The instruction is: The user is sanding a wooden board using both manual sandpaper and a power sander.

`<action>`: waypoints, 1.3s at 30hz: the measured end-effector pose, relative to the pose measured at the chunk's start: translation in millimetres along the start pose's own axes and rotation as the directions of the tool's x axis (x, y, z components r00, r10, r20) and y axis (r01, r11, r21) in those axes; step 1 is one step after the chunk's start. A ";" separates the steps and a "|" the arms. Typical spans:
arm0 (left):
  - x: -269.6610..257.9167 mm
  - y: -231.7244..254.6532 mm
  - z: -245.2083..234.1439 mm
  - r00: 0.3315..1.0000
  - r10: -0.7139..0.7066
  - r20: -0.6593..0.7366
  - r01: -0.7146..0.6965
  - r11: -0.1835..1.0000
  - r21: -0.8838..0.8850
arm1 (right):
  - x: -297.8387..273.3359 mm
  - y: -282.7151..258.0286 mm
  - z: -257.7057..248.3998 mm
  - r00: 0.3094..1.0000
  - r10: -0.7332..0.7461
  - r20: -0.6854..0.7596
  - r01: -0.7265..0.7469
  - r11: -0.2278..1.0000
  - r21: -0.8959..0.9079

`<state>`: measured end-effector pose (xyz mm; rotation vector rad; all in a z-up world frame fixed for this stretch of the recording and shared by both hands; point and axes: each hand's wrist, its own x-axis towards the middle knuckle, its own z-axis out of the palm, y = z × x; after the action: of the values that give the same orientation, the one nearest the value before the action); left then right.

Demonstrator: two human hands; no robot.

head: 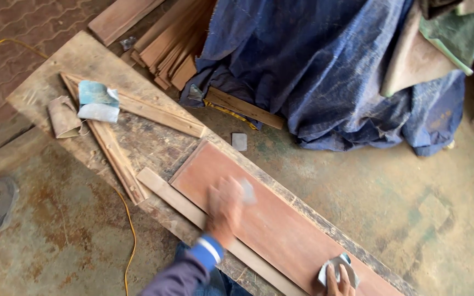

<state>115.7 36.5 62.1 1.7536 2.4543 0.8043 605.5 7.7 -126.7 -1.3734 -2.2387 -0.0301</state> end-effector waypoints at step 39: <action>0.9 193.4 9.6 0.641 -0.098 0.761 0.727 -0.238 -0.644 | -58.0 201.6 -317.0 0.014 0.828 0.561 -0.995 0.069 -0.077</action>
<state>288.1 86.8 134.5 0.2063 1.0623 1.2832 924.9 -29.3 75.8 -2.5566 -0.8964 1.2766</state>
